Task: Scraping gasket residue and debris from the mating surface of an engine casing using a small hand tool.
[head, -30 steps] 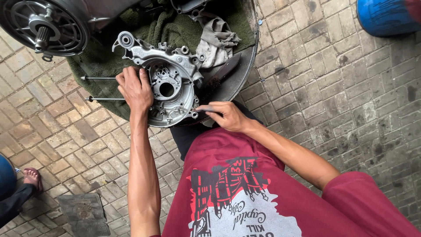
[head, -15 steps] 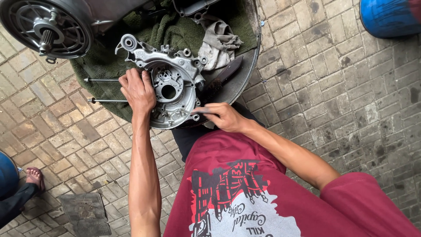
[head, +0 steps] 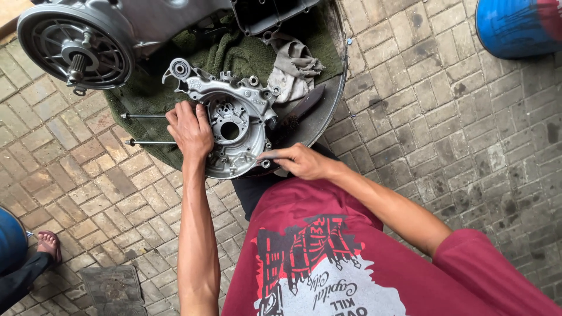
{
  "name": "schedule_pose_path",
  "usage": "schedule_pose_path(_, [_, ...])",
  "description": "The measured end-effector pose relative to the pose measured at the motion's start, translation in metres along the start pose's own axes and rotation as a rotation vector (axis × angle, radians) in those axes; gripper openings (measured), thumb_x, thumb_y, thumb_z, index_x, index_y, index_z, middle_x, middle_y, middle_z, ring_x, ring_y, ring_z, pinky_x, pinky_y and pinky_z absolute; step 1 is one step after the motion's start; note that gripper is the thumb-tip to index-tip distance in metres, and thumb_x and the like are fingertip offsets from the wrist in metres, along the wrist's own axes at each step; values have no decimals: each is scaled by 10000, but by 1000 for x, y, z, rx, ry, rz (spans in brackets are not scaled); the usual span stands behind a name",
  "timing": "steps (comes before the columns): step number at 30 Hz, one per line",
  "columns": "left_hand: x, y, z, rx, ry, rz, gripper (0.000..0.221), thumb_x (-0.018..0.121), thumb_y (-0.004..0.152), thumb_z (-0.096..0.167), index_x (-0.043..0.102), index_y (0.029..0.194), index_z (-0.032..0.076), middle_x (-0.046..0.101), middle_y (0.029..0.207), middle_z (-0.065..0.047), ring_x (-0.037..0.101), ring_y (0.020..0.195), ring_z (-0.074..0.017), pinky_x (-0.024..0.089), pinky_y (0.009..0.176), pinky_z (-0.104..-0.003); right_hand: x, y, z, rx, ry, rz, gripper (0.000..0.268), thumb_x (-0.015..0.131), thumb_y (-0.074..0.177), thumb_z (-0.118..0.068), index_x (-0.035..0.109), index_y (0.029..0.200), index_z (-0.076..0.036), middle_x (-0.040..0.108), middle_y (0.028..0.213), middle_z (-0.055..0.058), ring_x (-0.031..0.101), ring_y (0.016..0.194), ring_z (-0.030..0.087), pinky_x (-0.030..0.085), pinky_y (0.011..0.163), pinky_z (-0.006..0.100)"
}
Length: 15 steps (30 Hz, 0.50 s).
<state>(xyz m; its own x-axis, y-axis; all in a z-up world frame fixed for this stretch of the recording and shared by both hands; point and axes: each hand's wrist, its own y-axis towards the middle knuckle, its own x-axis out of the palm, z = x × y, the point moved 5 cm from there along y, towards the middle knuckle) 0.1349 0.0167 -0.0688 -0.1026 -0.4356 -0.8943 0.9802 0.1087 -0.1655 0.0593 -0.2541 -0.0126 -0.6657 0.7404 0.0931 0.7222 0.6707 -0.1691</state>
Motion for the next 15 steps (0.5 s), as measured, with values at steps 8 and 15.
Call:
schedule_pose_path(8, [-7, 0, 6, -20, 11, 2, 322, 338, 1134, 410, 485, 1067, 132, 479, 1033, -95, 458, 1136, -368, 399, 882, -544, 3, 17, -12, 1, -78, -88, 462, 502, 955, -13, 676, 1357, -162, 534, 546, 89, 516, 533, 204, 478, 576, 372])
schedule_pose_path(15, [-2, 3, -1, -30, 27, -25, 325, 330, 1132, 442, 471, 1073, 155, 463, 1034, -74, 453, 1138, -346, 395, 892, -530, -7, -17, 25, 61, -16, -16, 445, 451, 1020, -63, 621, 1423, -148, 505, 519, 1, 487, 500, 129, 458, 536, 288])
